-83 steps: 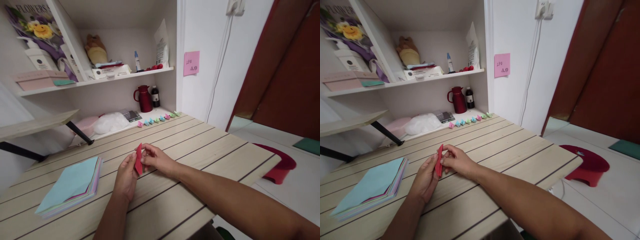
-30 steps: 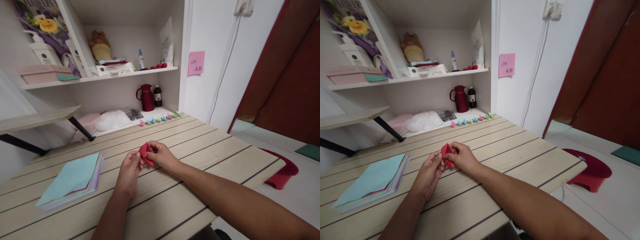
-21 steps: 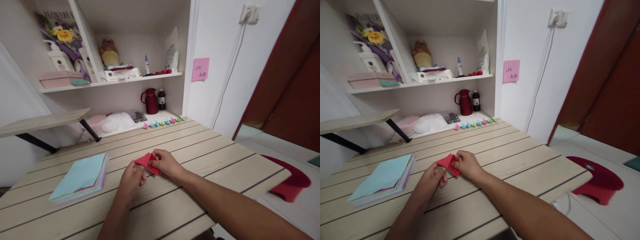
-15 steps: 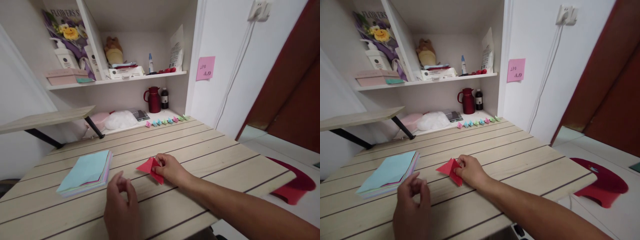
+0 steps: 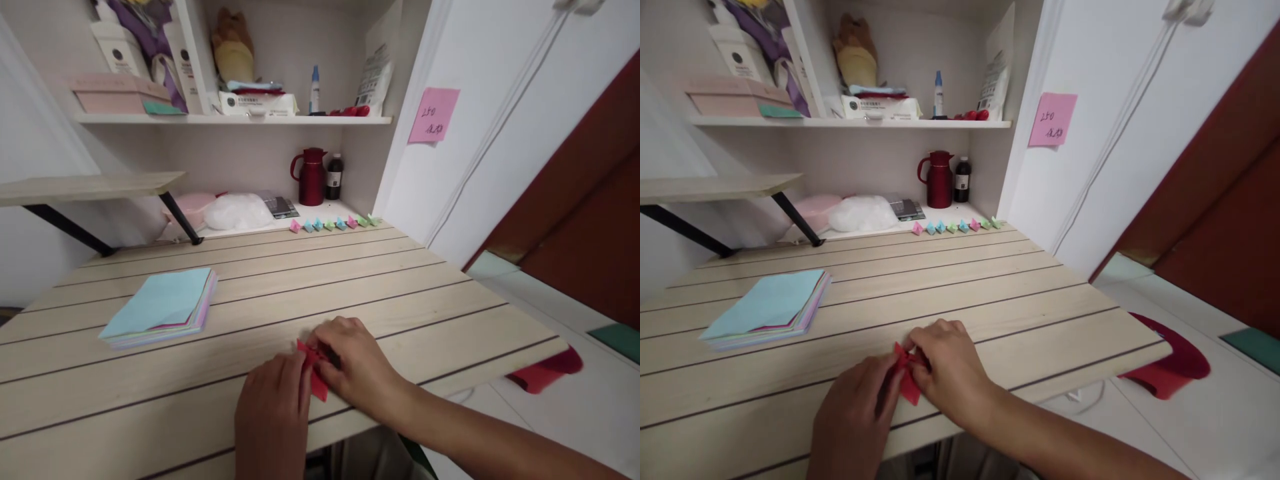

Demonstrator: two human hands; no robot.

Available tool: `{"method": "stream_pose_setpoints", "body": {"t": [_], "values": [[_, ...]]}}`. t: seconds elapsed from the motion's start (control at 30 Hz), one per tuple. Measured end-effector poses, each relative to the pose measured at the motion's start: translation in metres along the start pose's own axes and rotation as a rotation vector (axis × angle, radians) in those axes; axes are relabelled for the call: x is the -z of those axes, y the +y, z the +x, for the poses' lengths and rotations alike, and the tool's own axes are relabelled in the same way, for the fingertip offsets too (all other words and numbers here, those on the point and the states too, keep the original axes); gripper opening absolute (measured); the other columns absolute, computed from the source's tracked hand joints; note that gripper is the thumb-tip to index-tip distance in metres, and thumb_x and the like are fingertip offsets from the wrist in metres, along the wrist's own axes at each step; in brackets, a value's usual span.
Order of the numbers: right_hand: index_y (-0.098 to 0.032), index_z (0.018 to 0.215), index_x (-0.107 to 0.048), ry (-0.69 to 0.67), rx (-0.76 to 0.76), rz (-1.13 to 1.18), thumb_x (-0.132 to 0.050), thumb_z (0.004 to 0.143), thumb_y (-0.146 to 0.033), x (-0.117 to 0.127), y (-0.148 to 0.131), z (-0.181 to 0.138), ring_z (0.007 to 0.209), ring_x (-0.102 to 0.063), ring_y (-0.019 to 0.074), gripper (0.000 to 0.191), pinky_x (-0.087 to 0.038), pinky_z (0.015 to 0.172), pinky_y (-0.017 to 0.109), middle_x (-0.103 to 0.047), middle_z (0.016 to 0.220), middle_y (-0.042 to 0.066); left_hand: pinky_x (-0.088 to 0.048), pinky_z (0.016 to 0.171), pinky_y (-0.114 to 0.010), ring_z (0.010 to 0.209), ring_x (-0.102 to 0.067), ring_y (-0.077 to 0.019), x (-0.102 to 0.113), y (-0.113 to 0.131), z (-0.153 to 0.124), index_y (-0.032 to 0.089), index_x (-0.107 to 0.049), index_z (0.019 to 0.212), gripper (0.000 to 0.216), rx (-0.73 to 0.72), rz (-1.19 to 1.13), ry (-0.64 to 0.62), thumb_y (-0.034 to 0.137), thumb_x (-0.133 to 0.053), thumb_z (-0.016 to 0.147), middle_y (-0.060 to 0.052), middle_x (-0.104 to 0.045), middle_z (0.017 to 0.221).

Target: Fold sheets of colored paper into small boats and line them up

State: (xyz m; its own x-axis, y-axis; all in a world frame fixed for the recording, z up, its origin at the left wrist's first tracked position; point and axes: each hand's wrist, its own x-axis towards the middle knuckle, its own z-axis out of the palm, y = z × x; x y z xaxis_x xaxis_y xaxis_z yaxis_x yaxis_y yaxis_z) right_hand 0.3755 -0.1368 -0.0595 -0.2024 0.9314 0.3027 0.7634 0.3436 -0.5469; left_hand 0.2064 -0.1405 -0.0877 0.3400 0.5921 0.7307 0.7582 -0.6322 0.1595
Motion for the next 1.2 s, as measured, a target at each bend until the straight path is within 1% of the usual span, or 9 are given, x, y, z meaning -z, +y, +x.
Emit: {"method": "stream_pose_setpoints", "body": {"t": [0.17, 0.33, 0.43, 0.57, 0.7, 0.8, 1.03, 1.1, 1.2], "values": [[-0.027, 0.108, -0.061, 0.022, -0.003, 0.011, -0.058, 0.065, 0.000, 0.007, 0.013, -0.022, 0.098, -0.055, 0.0230, 0.051, -0.034, 0.086, 0.036, -0.067, 0.101, 0.002, -0.041, 0.070, -0.035, 0.075, -0.060, -0.0221, 0.003, 0.004, -0.012, 0.019, -0.063, 0.092, 0.017, -0.113, 0.050, -0.080, 0.014, -0.047, 0.091, -0.004, -0.067, 0.080], [-0.025, 0.100, -0.058, 0.030, 0.014, 0.118, -0.058, 0.065, 0.003, 0.009, 0.019, -0.031, 0.098, -0.054, 0.0214, 0.045, -0.036, 0.085, 0.034, -0.063, 0.104, 0.002, -0.041, 0.071, -0.035, 0.077, -0.058, -0.0220, 0.006, 0.007, -0.012, 0.020, -0.063, 0.091, 0.017, -0.119, 0.058, -0.096, 0.013, -0.048, 0.091, -0.004, -0.065, 0.083], [-0.024, 0.090, -0.057, 0.028, -0.013, 0.121, -0.060, 0.065, 0.003, 0.009, 0.020, -0.030, 0.092, -0.054, 0.0201, 0.037, -0.035, 0.082, 0.033, -0.063, 0.095, 0.000, -0.043, 0.076, -0.034, 0.081, -0.058, -0.0206, 0.009, 0.007, -0.012, 0.019, -0.062, 0.098, 0.013, -0.123, 0.043, -0.013, 0.013, -0.053, 0.090, -0.005, -0.065, 0.088], [-0.025, 0.093, -0.058, 0.034, -0.003, 0.113, -0.061, 0.066, 0.002, 0.009, 0.019, -0.030, 0.092, -0.054, 0.0203, 0.038, -0.034, 0.082, 0.033, -0.064, 0.094, 0.000, -0.043, 0.083, -0.035, 0.090, -0.057, -0.0223, 0.010, 0.011, -0.013, 0.014, -0.058, 0.108, 0.022, -0.071, 0.044, 0.143, 0.016, -0.060, 0.087, -0.011, -0.063, 0.096], [-0.025, 0.092, -0.060, 0.035, 0.014, 0.084, -0.061, 0.068, 0.001, 0.009, 0.020, -0.032, 0.094, -0.054, 0.0213, 0.036, -0.034, 0.083, 0.035, -0.065, 0.094, 0.000, -0.040, 0.087, -0.039, 0.094, -0.058, -0.0245, 0.001, 0.020, -0.007, 0.016, -0.058, 0.114, 0.024, -0.125, 0.046, 0.021, 0.027, -0.054, 0.092, -0.011, -0.066, 0.101], [-0.025, 0.090, -0.059, 0.046, 0.022, 0.137, -0.062, 0.070, 0.001, 0.010, 0.021, -0.032, 0.096, -0.055, 0.0214, 0.034, -0.035, 0.085, 0.035, -0.066, 0.097, 0.000, -0.037, 0.092, -0.040, 0.090, -0.061, -0.0221, -0.005, 0.023, -0.005, 0.018, -0.060, 0.112, 0.021, -0.122, -0.005, -0.099, 0.022, -0.049, 0.094, -0.006, -0.070, 0.095], [-0.022, 0.075, -0.059, 0.029, 0.025, 0.246, -0.062, 0.069, 0.005, 0.013, 0.022, -0.031, 0.105, -0.056, 0.0200, 0.029, -0.034, 0.094, 0.037, -0.062, 0.106, 0.001, -0.035, 0.094, -0.039, 0.090, -0.060, -0.0217, -0.004, 0.020, -0.006, 0.017, -0.065, 0.108, 0.023, -0.161, -0.035, -0.138, 0.018, -0.046, 0.095, -0.005, -0.071, 0.095], [-0.023, 0.078, -0.062, 0.020, 0.000, 0.258, -0.063, 0.066, 0.005, 0.015, 0.022, -0.031, 0.106, -0.055, 0.0207, 0.031, -0.036, 0.092, 0.036, -0.060, 0.107, 0.002, -0.036, 0.093, -0.039, 0.090, -0.060, -0.0214, -0.003, 0.019, -0.006, 0.017, -0.065, 0.110, 0.026, -0.192, -0.032, -0.144, 0.020, -0.044, 0.096, -0.005, -0.071, 0.096], [-0.026, 0.099, -0.061, -0.038, -0.008, 0.242, -0.065, 0.065, 0.002, 0.021, 0.024, -0.032, 0.103, -0.055, 0.0218, 0.045, -0.039, 0.091, 0.037, -0.061, 0.106, 0.002, -0.036, 0.092, -0.037, 0.089, -0.061, -0.0202, -0.002, 0.017, -0.004, 0.018, -0.066, 0.113, 0.029, -0.222, -0.033, -0.138, 0.020, -0.042, 0.096, -0.004, -0.072, 0.096]]}}
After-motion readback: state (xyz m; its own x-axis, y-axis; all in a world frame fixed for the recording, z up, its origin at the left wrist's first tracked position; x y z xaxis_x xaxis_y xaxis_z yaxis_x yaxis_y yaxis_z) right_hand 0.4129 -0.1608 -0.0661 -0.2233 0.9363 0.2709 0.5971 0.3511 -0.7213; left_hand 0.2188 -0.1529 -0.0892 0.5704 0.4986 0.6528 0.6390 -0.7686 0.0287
